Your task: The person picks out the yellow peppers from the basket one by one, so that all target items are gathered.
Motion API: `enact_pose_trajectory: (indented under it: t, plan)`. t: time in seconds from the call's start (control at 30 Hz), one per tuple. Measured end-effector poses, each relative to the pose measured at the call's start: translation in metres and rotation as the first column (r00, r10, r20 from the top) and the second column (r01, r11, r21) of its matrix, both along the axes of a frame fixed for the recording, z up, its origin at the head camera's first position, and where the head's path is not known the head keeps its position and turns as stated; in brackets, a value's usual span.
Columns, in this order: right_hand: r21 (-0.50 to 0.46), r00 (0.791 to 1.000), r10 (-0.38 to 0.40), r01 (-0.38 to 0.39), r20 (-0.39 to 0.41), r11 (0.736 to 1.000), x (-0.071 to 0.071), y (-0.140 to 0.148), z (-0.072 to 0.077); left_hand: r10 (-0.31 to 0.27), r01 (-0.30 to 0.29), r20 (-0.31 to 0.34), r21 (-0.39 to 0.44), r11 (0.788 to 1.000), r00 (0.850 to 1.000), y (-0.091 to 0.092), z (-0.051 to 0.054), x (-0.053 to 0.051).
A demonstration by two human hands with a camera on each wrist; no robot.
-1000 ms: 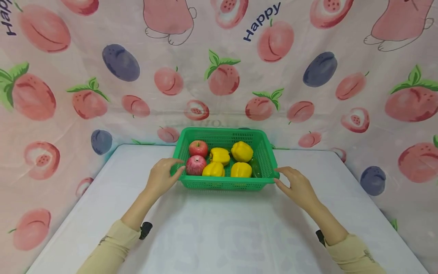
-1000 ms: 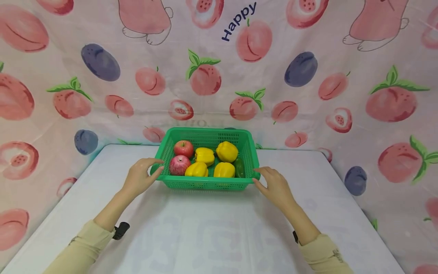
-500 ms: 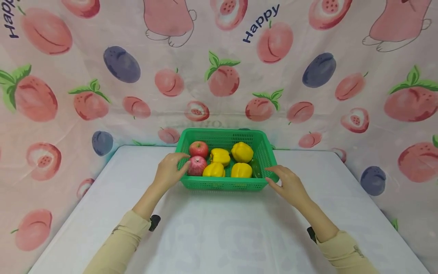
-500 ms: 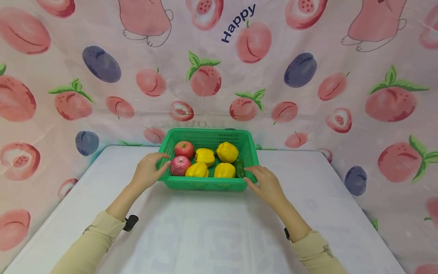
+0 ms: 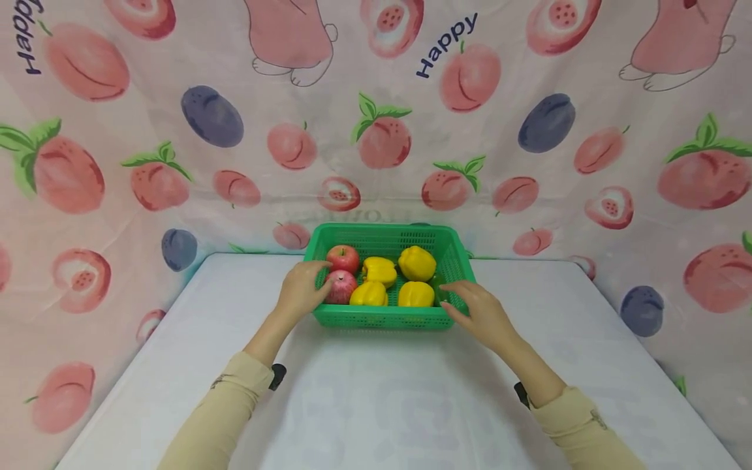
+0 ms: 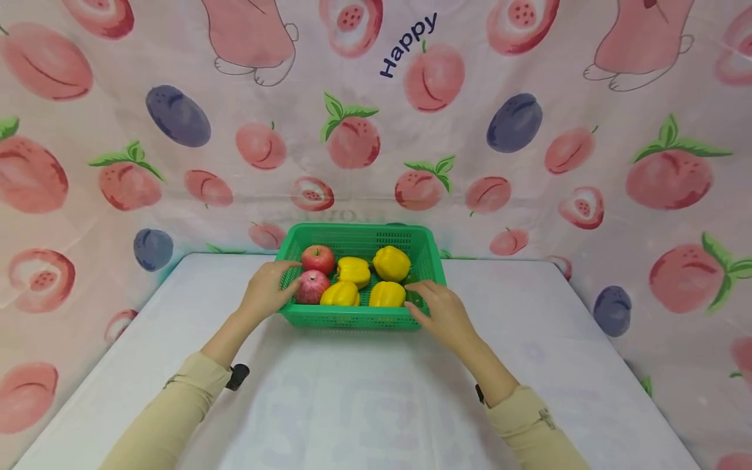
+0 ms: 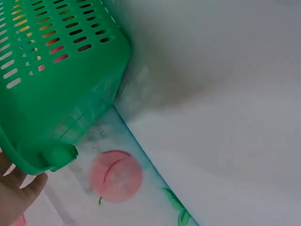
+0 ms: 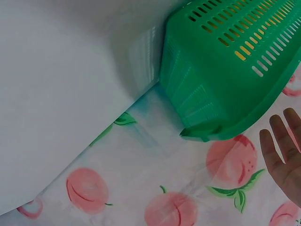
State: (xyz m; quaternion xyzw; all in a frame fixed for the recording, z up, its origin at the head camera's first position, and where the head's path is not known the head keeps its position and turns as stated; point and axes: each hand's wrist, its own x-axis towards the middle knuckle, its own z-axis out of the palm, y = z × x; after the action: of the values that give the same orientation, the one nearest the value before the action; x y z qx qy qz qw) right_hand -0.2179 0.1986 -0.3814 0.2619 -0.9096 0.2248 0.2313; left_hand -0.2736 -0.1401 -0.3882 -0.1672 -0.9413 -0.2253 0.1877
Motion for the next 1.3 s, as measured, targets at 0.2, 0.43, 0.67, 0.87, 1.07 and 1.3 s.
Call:
enact_pose_trajectory:
  t: [0.2, 0.43, 0.67, 0.87, 1.07, 1.3]
  plan:
    - [0.023, 1.000, -0.001, 0.001, 0.023, 1.000, -0.003, -0.009, 0.004, 0.001, 0.000, 0.012, -0.075, 0.997, 1.000, 0.003, 0.000, -0.005]
    - [0.045, 0.999, 0.015, -0.017, 0.044, 0.999, -0.009, -0.018, 0.006, 0.050, -0.029, 0.147, -0.144, 0.989, 0.988, 0.000, -0.002, -0.012]
    - [0.066, 0.998, 0.026, -0.030, 0.062, 0.997, -0.014, -0.022, 0.007, 0.049, -0.025, 0.226, -0.109, 0.994, 0.973, 0.000, -0.007, -0.022]
    - [0.084, 0.996, 0.019, -0.026, 0.084, 0.996, -0.020, -0.020, 0.013, 0.049, -0.025, 0.216, -0.110, 0.994, 0.975, 0.005, -0.007, -0.022]
    - [0.122, 0.996, 0.044, -0.053, 0.075, 0.991, -0.028, -0.024, 0.016, 0.057, -0.033, 0.190, -0.129, 0.991, 0.980, 0.004, -0.009, -0.021]
    - [0.184, 0.993, 0.046, -0.067, 0.112, 0.981, -0.036, -0.025, 0.017, 0.054, -0.035, 0.186, -0.103, 0.994, 0.981, 0.004, -0.010, -0.020]
